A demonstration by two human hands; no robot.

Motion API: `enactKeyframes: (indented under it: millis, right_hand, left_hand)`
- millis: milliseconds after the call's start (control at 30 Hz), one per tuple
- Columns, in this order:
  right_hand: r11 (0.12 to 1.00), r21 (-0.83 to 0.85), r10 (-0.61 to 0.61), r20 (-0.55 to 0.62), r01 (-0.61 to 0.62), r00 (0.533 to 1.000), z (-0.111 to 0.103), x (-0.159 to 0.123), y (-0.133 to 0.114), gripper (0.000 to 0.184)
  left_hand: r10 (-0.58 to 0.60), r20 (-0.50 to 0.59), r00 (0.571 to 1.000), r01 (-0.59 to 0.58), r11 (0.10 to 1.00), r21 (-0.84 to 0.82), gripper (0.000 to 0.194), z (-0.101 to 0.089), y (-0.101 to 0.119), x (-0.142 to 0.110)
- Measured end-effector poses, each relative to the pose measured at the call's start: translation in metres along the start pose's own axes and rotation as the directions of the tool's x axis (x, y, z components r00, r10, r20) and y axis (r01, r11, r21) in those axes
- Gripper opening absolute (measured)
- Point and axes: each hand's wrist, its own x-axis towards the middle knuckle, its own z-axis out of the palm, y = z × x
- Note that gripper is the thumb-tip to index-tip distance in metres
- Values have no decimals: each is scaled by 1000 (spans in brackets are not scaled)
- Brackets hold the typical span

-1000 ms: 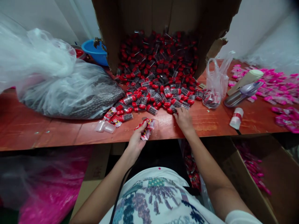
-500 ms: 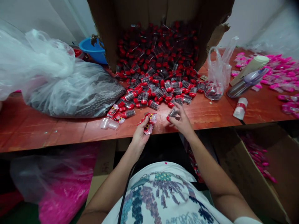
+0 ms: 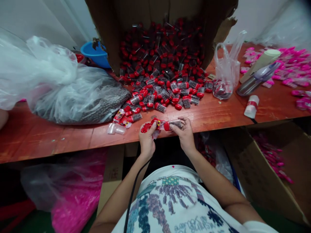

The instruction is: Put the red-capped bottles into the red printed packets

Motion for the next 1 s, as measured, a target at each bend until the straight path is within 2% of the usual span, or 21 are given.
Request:
enactKeyframes:
  millis: [133,233,367,467,567,700,833,1000]
  right_hand:
    - [1000,-5,29,38,-29,999,3,-3,5,45]
    - [999,-29,43,81,-41,996,5,-2,7,45]
    - [998,35,48,0,-48,999,3,5,6,46]
    - [984,105,143,-12,-141,990,-2,11,6,47]
    - [958,144,245,42,-248,969,-6,14,9,48]
    - [952,122,269,114,-282,956,-8,15,13,44]
    - [962,128,235,59,-240,970,-7,16,16,38]
    - [967,97,234,45,-237,971,-8,17,19,34]
  left_hand:
    - [43,-66,997,-42,999,24,27,-4,5,2]
    - [61,-72,996,-59,998,36,25,-6,6,6]
    - [101,-19,995,-97,985,140,25,-2,3,9]
    - [181,-7,983,-175,956,236,25,0,1,11]
    - [252,-28,967,-229,917,326,27,0,3,13]
    - [312,-34,949,-268,862,430,29,-1,5,16]
    - [287,-2,958,-260,870,420,28,0,5,17]
    - [179,36,983,-181,934,308,28,5,6,17]
